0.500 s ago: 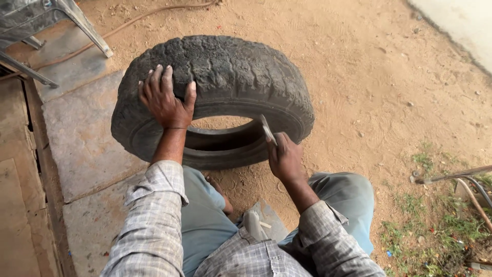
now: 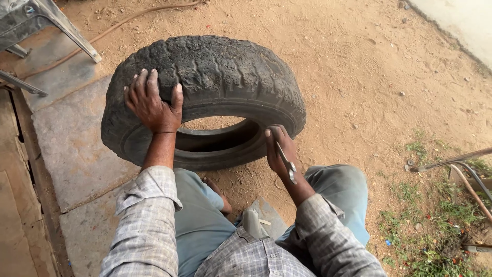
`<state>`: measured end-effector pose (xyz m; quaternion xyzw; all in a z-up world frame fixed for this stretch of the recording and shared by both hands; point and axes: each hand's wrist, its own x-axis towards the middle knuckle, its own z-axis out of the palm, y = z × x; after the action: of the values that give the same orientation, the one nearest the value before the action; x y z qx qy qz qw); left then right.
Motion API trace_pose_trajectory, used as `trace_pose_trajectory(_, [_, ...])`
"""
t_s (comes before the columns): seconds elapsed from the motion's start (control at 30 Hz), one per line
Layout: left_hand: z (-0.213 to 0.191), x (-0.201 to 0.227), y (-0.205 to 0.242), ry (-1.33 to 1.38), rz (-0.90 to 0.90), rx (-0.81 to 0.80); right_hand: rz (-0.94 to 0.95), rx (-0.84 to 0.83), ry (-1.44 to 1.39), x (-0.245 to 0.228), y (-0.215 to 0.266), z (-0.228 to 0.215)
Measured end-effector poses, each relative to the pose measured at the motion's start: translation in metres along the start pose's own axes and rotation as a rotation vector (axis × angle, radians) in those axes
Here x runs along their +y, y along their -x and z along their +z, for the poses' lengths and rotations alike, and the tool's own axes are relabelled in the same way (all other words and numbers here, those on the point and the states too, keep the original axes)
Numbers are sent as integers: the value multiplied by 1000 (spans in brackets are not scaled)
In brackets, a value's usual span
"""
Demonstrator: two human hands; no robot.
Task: The person sits on the ground holding a large tire and uses a spanner to pry and work around the tire bead, repositioning the tire and turning it over to work the opposite side, continuing the same bead work until the end.
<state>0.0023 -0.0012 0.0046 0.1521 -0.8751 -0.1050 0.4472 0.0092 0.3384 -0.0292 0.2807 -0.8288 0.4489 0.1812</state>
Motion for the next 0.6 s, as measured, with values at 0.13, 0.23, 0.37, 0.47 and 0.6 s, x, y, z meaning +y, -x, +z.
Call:
trace_pose_trajectory(0.13, [5,-1,2,-10,22,-1,211,-199,327,42,9,15])
trace_pose_trajectory(0.23, [6,0,2,-22,11,10,576,-480,328,30,7,10])
trace_pose_trajectory(0.37, [5,0,3,-1,15,-10,224,-59,135,30,12,14])
trace_pose_trajectory(0.47, [5,3,1,0,12,-6,472,-260,252,65,16,26])
trace_pose_trajectory(0.6, [6,3,-1,-23,10,-9,722,-479,242,57,21,21])
